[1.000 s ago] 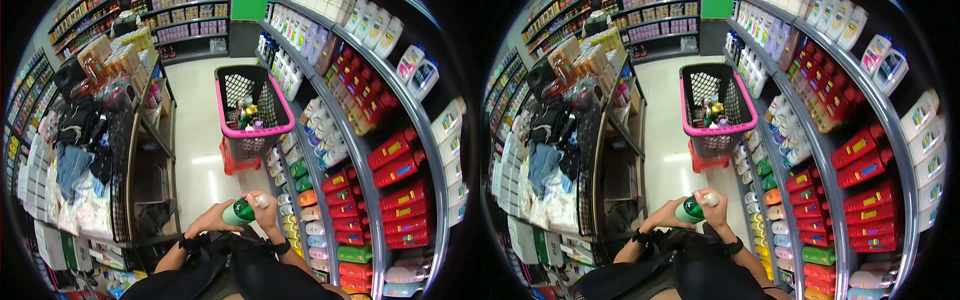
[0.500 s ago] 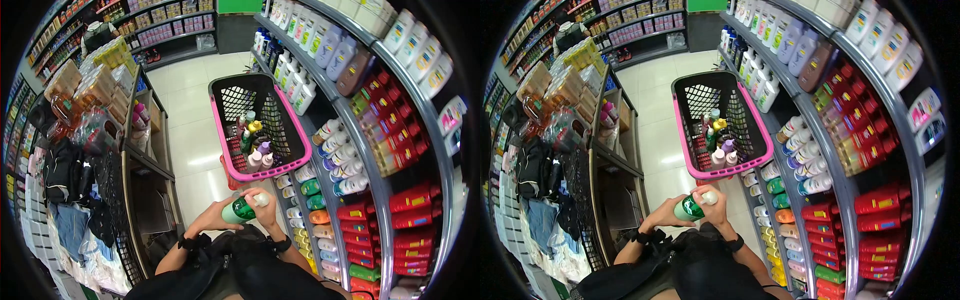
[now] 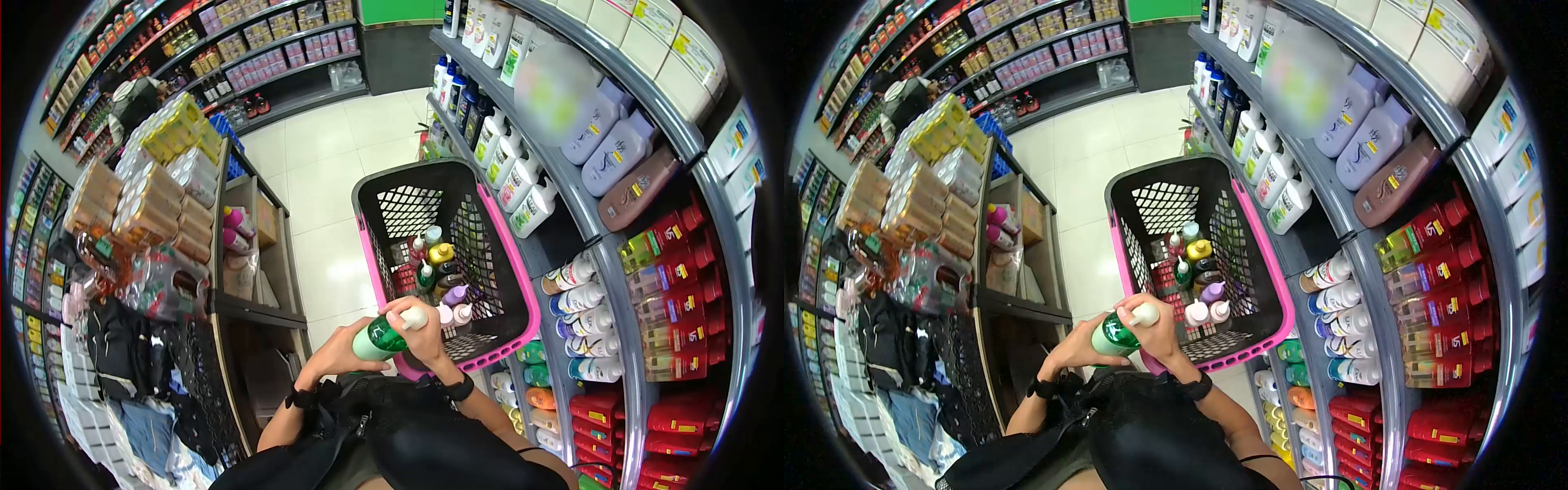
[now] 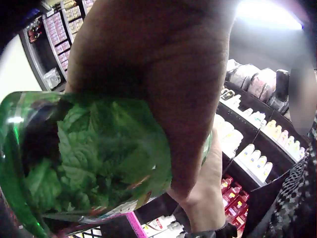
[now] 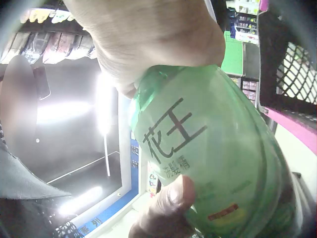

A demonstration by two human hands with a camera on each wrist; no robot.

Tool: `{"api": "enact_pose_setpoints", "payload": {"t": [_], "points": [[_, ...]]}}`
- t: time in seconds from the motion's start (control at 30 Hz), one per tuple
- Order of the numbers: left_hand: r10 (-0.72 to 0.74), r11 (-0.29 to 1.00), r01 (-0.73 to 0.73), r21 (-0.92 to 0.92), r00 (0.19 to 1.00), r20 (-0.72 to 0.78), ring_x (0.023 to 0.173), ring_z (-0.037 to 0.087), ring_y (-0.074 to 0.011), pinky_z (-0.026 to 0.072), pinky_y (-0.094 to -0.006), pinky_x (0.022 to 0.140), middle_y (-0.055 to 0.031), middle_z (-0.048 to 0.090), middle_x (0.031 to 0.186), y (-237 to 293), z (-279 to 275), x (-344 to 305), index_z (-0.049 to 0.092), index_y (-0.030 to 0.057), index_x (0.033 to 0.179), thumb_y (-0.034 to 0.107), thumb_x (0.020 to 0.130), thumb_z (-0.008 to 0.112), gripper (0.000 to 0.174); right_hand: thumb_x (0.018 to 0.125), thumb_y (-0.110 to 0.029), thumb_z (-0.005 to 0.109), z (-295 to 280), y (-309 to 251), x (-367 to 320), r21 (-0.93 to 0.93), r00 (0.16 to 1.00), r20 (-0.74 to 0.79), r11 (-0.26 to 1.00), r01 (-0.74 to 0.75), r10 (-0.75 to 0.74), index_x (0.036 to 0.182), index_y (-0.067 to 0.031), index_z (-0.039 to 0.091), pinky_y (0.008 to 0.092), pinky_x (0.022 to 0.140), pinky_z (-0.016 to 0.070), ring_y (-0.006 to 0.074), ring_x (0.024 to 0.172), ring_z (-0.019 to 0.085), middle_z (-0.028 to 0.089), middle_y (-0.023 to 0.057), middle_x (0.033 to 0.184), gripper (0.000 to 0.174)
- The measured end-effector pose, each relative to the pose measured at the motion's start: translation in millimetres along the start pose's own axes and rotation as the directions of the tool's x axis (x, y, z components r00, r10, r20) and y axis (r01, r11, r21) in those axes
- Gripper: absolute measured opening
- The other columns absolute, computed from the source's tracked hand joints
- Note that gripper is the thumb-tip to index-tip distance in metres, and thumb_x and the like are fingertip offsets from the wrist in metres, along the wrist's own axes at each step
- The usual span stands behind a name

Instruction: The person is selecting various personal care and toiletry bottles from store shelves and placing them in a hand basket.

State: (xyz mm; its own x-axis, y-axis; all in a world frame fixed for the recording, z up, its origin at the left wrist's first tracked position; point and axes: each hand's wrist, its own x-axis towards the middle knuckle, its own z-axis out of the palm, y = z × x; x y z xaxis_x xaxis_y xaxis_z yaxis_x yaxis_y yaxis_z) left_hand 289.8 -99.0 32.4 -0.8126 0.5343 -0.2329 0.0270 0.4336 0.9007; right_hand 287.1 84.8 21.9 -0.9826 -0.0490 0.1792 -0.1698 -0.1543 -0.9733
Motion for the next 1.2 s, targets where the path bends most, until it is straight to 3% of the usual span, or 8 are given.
{"api": "enact_pose_setpoints", "payload": {"t": [0.3,0.33,0.43,0.5,0.73,0.87,1.0,1.2], "points": [[0.12,0.993,-0.115,-0.035,0.966,0.23,0.095,0.066,-0.025,0.0499,-0.0362,0.088,-0.0126,0.068,0.102,-39,-100,110,0.055,0.0025,0.119,0.031,0.064,0.087,0.069,0.086,-0.013,0.064,19,29,102,-0.08,0.991,-0.134,0.996,-0.028,0.017,0.088,0.001,0.06,0.0322,0.083,0.0483,0.019,0.088,0.063,0.067,0.0145,0.094,0.014],[0.147,0.989,-0.138,-0.052,0.956,0.253,0.096,0.067,-0.0266,0.0502,-0.0366,0.088,-0.0141,0.068,0.103,-41,-111,125,0.056,0.0027,0.12,0.029,0.064,0.087,0.07,0.087,-0.017,0.063,12,32,113,-0.092,0.999,-0.035,0.995,0.035,-0.038,0.1,0.0015,0.06,0.0343,0.09,0.0454,0.021,0.1,0.06,0.064,0.0158,0.106,0.023],[0.237,0.964,-0.265,0.035,0.905,0.353,0.098,0.066,-0.0323,0.0504,-0.0395,0.088,-0.0168,0.067,0.105,-49,-143,167,0.055,0.0037,0.122,0.028,0.062,0.085,0.071,0.087,-0.021,0.064,12,34,127,-0.243,0.984,-0.138,0.967,0.08,-0.116,0.112,0.0018,0.057,0.0362,0.097,0.041,0.0227,0.111,0.055,0.059,0.0159,0.118,0.035],[0.218,0.961,-0.272,0.059,0.867,0.447,0.099,0.065,-0.0329,0.0506,-0.0394,0.088,-0.0164,0.067,0.107,-47,-156,189,0.055,0.005,0.123,0.027,0.061,0.084,0.072,0.083,-0.013,0.066,14,51,115,-0.184,0.981,-0.19,0.983,0.004,-0.039,0.121,-0.0006,0.053,0.0345,0.098,0.0395,0.0216,0.115,0.053,0.055,0.013,0.124,0.041],[0.297,0.939,-0.341,-0.047,0.735,0.609,0.098,0.066,-0.0278,0.0504,-0.0359,0.087,-0.0147,0.066,0.105,-54,-162,238,0.054,0.0035,0.124,0.027,0.063,0.085,0.072,0.077,-0.028,0.078,29,73,87,-0.176,0.821,-0.532,0.921,-0.348,0.208,0.132,0.0026,0.044,0.0376,0.1,0.0427,0.0244,0.116,0.054,0.057,0.016,0.124,0.072],[0.335,0.935,-0.323,-0.143,0.682,0.65,0.1,0.061,-0.0153,0.0486,-0.0319,0.088,-0.0116,0.065,0.11,-44,-165,260,0.054,0.0016,0.124,0.023,0.062,0.088,0.074,0.083,-0.021,0.074,45,87,73,-0.1,0.747,-0.595,0.895,-0.435,0.297,0.128,0.0066,0.045,0.0369,0.099,0.0455,0.024,0.11,0.06,0.058,0.0157,0.122,0.06],[0.358,0.905,-0.418,-0.075,0.656,0.664,0.101,0.062,-0.0165,0.0481,-0.0326,0.092,-0.0135,0.066,0.11,-22,-164,276,0.053,-0.0031,0.126,0.018,0.059,0.089,0.079,0.08,-0.036,0.074,45,87,70,-0.247,0.708,-0.606,0.761,-0.6,0.362,0.113,0.0041,0.06,0.034,0.09,0.0491,0.0236,0.101,0.063,0.065,0.015,0.106,0.054],[0.345,0.906,-0.419,-0.051,0.664,0.664,0.099,0.063,-0.0166,0.0491,-0.0322,0.089,-0.0127,0.066,0.108,-18,-158,293,0.054,-0.0025,0.123,0.017,0.059,0.089,0.075,0.079,-0.035,0.075,40,88,68,-0.204,0.681,-0.632,0.767,-0.608,0.371,0.121,0.0024,0.056,0.0357,0.09,0.0495,0.0257,0.1,0.063,0.064,0.0152,0.113,0.059]]}}
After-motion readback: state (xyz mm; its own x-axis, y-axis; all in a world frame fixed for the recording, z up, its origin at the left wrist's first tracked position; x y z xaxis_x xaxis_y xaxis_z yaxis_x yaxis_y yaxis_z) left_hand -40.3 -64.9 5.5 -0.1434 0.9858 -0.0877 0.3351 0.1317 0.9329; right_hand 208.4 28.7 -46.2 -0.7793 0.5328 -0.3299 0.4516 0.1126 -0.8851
